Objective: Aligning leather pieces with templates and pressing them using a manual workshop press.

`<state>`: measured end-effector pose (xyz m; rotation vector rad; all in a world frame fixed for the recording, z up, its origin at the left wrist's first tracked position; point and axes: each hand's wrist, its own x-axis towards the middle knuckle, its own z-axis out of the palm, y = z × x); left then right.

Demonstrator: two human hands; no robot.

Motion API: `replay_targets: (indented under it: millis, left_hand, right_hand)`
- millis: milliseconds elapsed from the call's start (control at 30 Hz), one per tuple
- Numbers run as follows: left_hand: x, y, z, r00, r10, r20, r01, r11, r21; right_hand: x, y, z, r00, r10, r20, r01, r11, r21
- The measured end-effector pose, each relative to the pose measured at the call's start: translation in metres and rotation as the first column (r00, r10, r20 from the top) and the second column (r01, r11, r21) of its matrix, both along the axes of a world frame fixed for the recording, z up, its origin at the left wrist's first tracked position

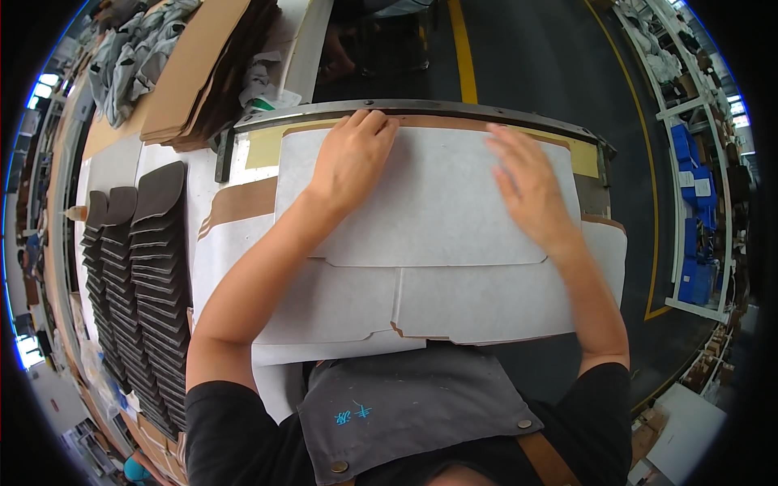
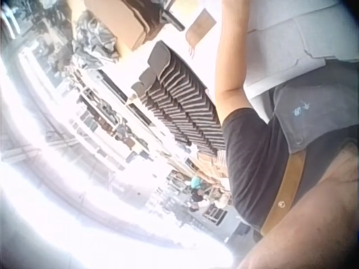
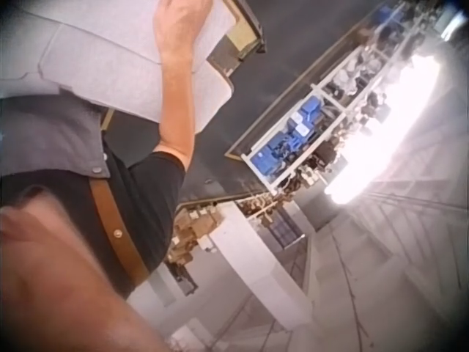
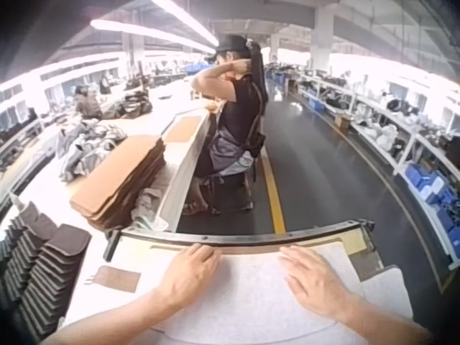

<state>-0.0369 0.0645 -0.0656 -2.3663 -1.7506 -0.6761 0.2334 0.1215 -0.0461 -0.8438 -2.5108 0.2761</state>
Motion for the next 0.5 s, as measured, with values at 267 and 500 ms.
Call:
replay_targets:
  millis: [267,500]
  left_hand:
    - [0.009,0.030,0.004,0.958,-0.080,-0.275,0.082,0.997,-0.004]
    - [0.024,0.047,0.021,0.838,-0.157,-0.523,0.060,0.979,-0.197]
  right_hand:
    - [-0.009,-0.019,-0.014,0.976,0.075,0.206,-0.074,0.997,-0.010]
    - [-0.010,-0.022,-0.012,0.974,0.074,0.212,-0.071,0.997,-0.021]
